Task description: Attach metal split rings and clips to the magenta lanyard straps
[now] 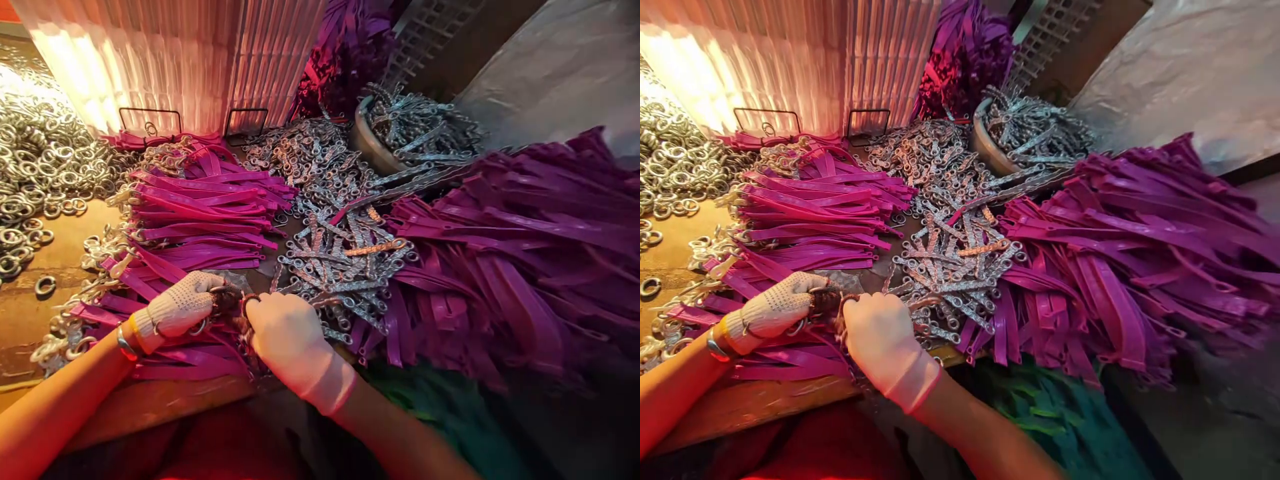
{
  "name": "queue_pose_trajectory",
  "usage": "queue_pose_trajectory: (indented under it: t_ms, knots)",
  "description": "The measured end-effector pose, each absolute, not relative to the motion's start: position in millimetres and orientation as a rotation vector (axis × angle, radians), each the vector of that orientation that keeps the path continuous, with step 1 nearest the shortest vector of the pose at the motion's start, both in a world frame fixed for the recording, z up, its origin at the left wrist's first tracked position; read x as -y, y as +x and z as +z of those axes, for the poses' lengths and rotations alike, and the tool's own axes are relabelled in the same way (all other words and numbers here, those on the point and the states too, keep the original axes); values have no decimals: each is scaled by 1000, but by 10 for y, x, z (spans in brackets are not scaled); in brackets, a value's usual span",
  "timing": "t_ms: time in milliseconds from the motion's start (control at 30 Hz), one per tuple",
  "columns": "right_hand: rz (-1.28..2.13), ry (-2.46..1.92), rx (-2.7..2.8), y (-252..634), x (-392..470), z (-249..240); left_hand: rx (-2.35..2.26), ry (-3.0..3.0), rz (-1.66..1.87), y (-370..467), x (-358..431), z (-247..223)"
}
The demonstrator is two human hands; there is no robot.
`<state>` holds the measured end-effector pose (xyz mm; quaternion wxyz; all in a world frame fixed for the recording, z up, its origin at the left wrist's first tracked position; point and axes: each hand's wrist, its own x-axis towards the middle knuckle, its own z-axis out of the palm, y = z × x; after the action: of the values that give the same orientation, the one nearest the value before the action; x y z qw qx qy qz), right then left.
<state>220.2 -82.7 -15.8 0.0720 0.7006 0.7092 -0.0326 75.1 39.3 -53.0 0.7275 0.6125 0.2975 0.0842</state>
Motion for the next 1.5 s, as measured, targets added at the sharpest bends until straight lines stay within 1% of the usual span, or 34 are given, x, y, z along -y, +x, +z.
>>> queue_pose_trajectory:
  t_ms: [100,167,200,300,367,433,500,567,633,700,767,833,967,1133,1200,1267,1400,1500]
  knots:
    - [-30,2260,-2124,2561,842,-63,-658,1293,195,731,-439,-539]
    - [136,2412,-1908,2908,730,-84,-679,1232,213,730,-449,-538]
    - [170,2390,-1798,3074,641,-126,-678,1196,212,735,-444,-530]
    - [111,2149,-1735,3423,337,-331,-654,1074,181,764,-390,-477]
    - [69,2066,-1723,3512,195,-457,-643,1008,157,780,-340,-437]
    - [58,2086,-1698,3532,149,-516,-628,977,124,782,-299,-412]
    - [84,2203,-1733,3502,195,-493,-612,978,87,773,-273,-407]
    - [44,2402,-1930,3387,298,-404,-605,1012,73,764,-256,-425]
    - [-223,2541,-2314,3150,413,-287,-565,1059,93,764,-241,-464]
    - [-708,2463,-2659,2830,493,-179,-495,1116,172,775,-228,-510]
    - [-972,2316,-2820,2534,517,-108,-446,1193,287,784,-220,-533]
    - [-1080,2303,-2834,2362,498,-74,-441,1243,350,776,-216,-511]
    - [-1290,2544,-2638,2391,442,-48,-548,1149,243,706,-221,-381]
    - [-1523,2551,-2505,2493,477,-69,-631,1128,266,659,-250,-313]
    - [-1515,2700,-2422,2481,515,-99,-638,1096,274,671,-247,-310]
    - [-1398,2791,-2401,2456,558,-129,-657,1041,306,691,-227,-308]
    - [-1042,2611,-2510,2384,641,-186,-635,1010,318,718,-180,-323]
    - [-697,2626,-2415,2358,673,-195,-581,1078,288,709,-185,-348]
